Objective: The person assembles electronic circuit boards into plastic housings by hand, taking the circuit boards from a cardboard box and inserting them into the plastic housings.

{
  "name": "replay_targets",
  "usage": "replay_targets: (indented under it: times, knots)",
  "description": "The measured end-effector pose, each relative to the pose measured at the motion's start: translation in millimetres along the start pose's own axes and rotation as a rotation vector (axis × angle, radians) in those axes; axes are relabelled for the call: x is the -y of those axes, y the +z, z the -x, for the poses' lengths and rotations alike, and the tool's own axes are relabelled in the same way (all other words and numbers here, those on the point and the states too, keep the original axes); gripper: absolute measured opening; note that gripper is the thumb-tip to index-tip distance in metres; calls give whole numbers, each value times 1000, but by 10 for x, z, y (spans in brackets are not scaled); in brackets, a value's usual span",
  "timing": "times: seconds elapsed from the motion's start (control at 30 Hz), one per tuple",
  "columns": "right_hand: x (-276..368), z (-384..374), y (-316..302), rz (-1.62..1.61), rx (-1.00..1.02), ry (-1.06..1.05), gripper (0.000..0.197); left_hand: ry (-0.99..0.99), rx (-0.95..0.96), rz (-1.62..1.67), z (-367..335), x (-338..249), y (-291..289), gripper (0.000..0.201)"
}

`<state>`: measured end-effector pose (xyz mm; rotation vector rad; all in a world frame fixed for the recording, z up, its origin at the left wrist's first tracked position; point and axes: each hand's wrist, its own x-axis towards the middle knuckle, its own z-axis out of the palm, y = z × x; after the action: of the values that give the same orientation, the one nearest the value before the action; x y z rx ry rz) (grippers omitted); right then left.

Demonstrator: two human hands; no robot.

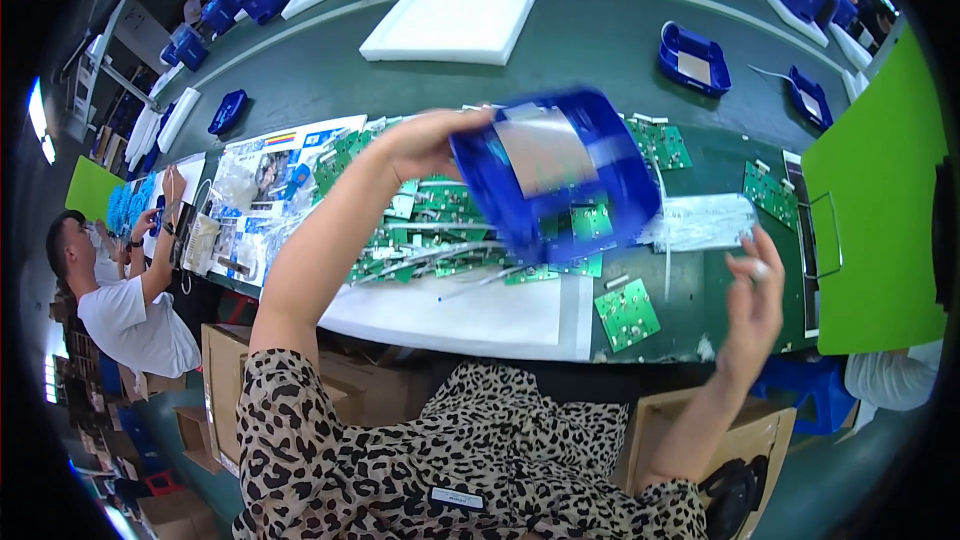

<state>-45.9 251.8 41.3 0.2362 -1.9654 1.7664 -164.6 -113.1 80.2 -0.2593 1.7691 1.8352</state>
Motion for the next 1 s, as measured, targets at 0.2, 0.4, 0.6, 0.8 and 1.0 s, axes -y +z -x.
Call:
replay_targets:
  times: [0.2, 0.4, 0.6, 0.8, 1.0]
  knots:
    - [-255, 406, -631, 126, -110, 328, 12, 193, -498, 684, -1221, -459, -1185, 42]
    - [-360, 785, -647, 113, -119, 493, 7, 361, -799, 847, -2169, -265, -2270, 37]
    - [-507, 680, -819, 153, -160, 580, 9, -43, -770, 449, -2379, -205, -1965, 101]
    - [-428, 518, -736, 126, -167, 638, 9, -28, -507, 522, -2288, -440, -1706, 95]
    - [-427, 720, -617, 41, -90, 625, 10, 8, -406, 618, -2173, -247, -2229, 51]
